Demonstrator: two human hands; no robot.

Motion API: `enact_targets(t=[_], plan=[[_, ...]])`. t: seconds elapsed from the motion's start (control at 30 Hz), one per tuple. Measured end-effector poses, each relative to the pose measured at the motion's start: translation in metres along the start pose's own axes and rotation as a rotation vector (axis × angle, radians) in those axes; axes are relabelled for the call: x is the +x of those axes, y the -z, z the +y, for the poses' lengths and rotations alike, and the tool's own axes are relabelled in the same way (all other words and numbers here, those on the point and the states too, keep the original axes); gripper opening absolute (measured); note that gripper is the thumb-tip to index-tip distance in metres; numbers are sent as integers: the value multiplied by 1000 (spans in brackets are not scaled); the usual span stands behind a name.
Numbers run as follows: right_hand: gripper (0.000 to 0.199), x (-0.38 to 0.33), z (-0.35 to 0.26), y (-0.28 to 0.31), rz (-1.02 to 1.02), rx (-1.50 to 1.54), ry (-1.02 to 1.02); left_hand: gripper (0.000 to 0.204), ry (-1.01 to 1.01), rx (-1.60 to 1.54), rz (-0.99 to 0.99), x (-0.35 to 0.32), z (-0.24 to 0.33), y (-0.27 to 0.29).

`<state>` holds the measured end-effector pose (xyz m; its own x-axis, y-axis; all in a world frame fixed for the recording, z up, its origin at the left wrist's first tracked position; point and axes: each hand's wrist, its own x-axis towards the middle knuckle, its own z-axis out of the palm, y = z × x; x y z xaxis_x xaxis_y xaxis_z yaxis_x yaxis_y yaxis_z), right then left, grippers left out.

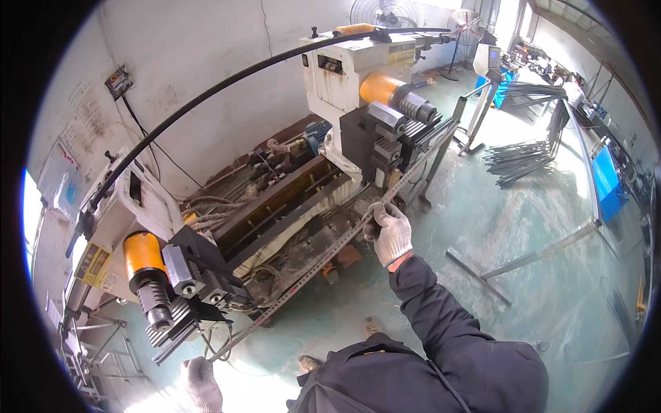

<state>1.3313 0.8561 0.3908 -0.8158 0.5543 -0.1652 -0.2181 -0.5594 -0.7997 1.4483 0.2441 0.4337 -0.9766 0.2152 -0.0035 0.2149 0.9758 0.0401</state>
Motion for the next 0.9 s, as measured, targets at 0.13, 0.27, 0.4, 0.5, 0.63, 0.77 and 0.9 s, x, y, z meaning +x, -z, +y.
enact_targets(t=[0.13,0.27,0.4,0.5,0.63,0.77,0.9], plan=[[23,-18,34,-35,24,17,4,20,17,-480,212,5,-75,-3],[20,-27,45,-67,48,58,52,14,-195,-158,268,13,-92,31],[19,-28,43,-88,70,15,121,14,-273,-247,398,21,-84,61],[20,-26,48,-99,72,45,127,16,-216,-316,417,25,-81,68],[23,-17,58,-104,113,118,132,19,-221,-328,421,24,-79,71],[26,-4,54,-90,159,117,236,16,-93,-182,340,21,-87,77],[28,5,44,-70,183,200,229,19,-36,-136,404,2,-119,76]])
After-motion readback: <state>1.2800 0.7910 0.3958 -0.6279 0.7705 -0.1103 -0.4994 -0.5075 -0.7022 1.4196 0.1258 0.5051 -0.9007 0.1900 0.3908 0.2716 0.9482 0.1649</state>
